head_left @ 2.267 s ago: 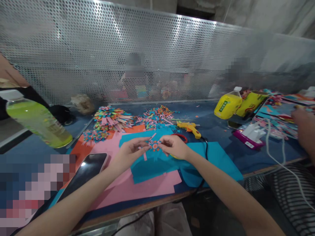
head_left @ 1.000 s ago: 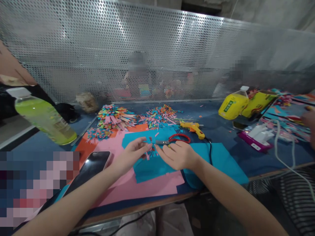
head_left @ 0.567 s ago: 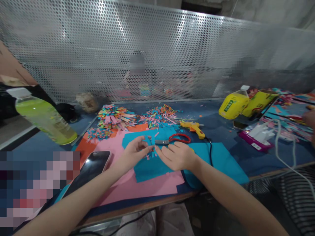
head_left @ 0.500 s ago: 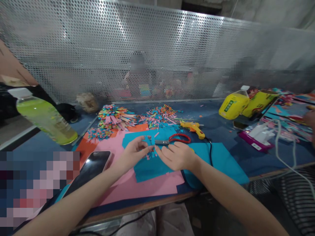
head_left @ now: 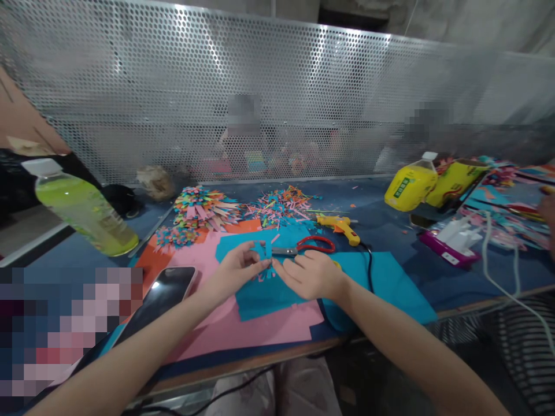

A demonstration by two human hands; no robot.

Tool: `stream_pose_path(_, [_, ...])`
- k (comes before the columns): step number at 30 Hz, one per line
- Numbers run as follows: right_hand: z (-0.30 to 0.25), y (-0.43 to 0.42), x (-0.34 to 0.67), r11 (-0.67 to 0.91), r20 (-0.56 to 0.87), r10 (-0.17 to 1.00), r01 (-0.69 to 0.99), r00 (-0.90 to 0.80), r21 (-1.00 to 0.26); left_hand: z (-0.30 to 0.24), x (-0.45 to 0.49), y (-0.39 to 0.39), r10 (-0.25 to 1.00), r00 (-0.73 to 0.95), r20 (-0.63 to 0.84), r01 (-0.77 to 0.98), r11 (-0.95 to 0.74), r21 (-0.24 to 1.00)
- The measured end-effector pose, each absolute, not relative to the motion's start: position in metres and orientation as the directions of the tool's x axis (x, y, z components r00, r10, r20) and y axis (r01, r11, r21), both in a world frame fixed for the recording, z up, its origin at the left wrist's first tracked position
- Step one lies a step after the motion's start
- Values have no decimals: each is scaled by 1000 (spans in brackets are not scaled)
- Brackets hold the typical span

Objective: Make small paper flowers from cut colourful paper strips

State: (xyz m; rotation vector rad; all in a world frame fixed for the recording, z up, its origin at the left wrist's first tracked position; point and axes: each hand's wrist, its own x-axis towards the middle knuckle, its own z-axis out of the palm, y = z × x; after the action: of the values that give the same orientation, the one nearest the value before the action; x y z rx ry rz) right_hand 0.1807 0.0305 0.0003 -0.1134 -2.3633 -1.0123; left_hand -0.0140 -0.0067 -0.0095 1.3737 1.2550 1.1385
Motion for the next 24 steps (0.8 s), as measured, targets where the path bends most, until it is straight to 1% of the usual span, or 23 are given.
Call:
stream_pose_path(3, [-1,31,180,721,552,-140,298,-822,626,-8,-13,-8,998,45,33,155,-39,987])
stream_pose_path(7, [-1,32,179,749,584,-142,299,-799,591,-1,-11,-10,999,-12,-33,125,34,992])
stream_pose_path(9, [-2,32,179,775,603,-110,311,-790,550,0,-12,-9,998,-38,-51,118,56,991])
stream_pose_path(11, [-5,32,179,816,622,-42,332,-782,472,-1,-16,-6,999,-50,-9,147,17,989])
stream_pose_path(13, [-8,34,178,872,651,79,369,-755,322,-4,-22,-4,994,-73,85,193,-70,979])
stream_pose_path(14, [-9,35,177,896,664,162,391,-730,211,-4,-25,-3,987,-94,129,213,-106,971])
stream_pose_path(16, [-10,38,175,905,652,354,420,-670,-59,-4,-28,-2,974,-128,187,232,-154,960])
stream_pose_path(17, [-10,39,174,887,617,442,417,-651,-196,-3,-29,-3,968,-143,206,238,-168,957])
stream_pose_path(19, [-9,42,172,811,508,578,378,-639,-447,1,-28,-5,959,-157,234,252,-191,949])
stream_pose_path(21, [-8,44,171,683,376,662,317,-648,-658,3,-25,-7,958,-144,248,260,-205,943])
stream_pose_path(23, [-7,45,170,524,257,711,249,-655,-814,3,-22,-8,972,-89,219,246,-191,950])
stream_pose_path(24, [-8,45,169,450,212,724,216,-657,-866,3,-21,-8,979,-55,194,231,-176,957])
